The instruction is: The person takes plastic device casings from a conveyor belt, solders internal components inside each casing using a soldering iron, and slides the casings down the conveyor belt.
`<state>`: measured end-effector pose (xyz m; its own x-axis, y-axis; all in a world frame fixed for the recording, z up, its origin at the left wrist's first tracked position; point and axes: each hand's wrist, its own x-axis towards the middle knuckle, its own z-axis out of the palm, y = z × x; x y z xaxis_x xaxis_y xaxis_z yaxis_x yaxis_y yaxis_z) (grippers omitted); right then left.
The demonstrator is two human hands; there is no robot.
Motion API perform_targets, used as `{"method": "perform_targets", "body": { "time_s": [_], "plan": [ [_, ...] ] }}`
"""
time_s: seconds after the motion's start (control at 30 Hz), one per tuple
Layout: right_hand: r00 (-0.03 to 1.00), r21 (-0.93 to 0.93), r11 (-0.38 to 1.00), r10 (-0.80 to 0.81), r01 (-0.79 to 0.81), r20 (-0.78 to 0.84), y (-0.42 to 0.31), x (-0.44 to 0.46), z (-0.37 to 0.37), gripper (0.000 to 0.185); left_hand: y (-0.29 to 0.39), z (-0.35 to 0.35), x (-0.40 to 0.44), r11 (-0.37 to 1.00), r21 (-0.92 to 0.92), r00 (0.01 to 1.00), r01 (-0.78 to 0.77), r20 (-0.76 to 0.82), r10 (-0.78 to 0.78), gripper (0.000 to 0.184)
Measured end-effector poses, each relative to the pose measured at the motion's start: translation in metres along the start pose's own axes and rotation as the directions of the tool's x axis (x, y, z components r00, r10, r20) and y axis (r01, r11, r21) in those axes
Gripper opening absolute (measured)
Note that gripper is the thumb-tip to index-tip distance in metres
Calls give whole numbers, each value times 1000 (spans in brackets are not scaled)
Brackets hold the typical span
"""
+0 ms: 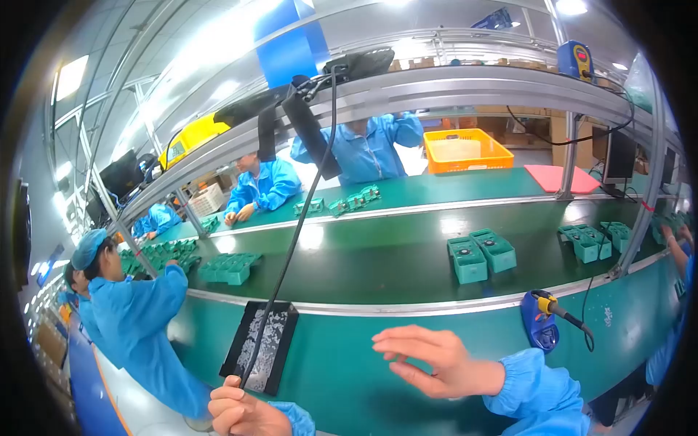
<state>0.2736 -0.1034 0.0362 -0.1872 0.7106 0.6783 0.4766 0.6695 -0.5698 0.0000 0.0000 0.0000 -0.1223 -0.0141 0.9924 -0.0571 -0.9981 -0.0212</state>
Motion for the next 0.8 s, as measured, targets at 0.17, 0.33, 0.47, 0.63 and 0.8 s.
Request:
{"method": "perform_targets", "body": {
  "time_s": [0.17, 0.33, 0.47, 0.63, 0.8],
  "plan": [
    [975, 337, 921, -221, 198, 31, -84, 50, -23, 29, 29, 36, 9, 980, 196, 971, 29, -237, 19, 42],
    [903, 495, 774, -427, 395, -54, -103, 66, -15, 18, 38, 38, 3, 996, 66, 983, -51, -175, 62, 17],
    [921, 675, 649, -368, 351, -125, -114, 52, -16, 8, 45, 34, 5, 998, 50, 994, -27, -101, 32, 13],
    [956, 821, 499, -222, 279, -190, -116, 34, -22, 16, 42, 37, 3, 994, -17, 991, -105, -82, 104, 10],
    [958, 770, 582, -62, 262, -279, -105, 16, -7, 22, 43, 40, -2, 998, -25, 996, -59, -63, 57, 9]
  ]
}}
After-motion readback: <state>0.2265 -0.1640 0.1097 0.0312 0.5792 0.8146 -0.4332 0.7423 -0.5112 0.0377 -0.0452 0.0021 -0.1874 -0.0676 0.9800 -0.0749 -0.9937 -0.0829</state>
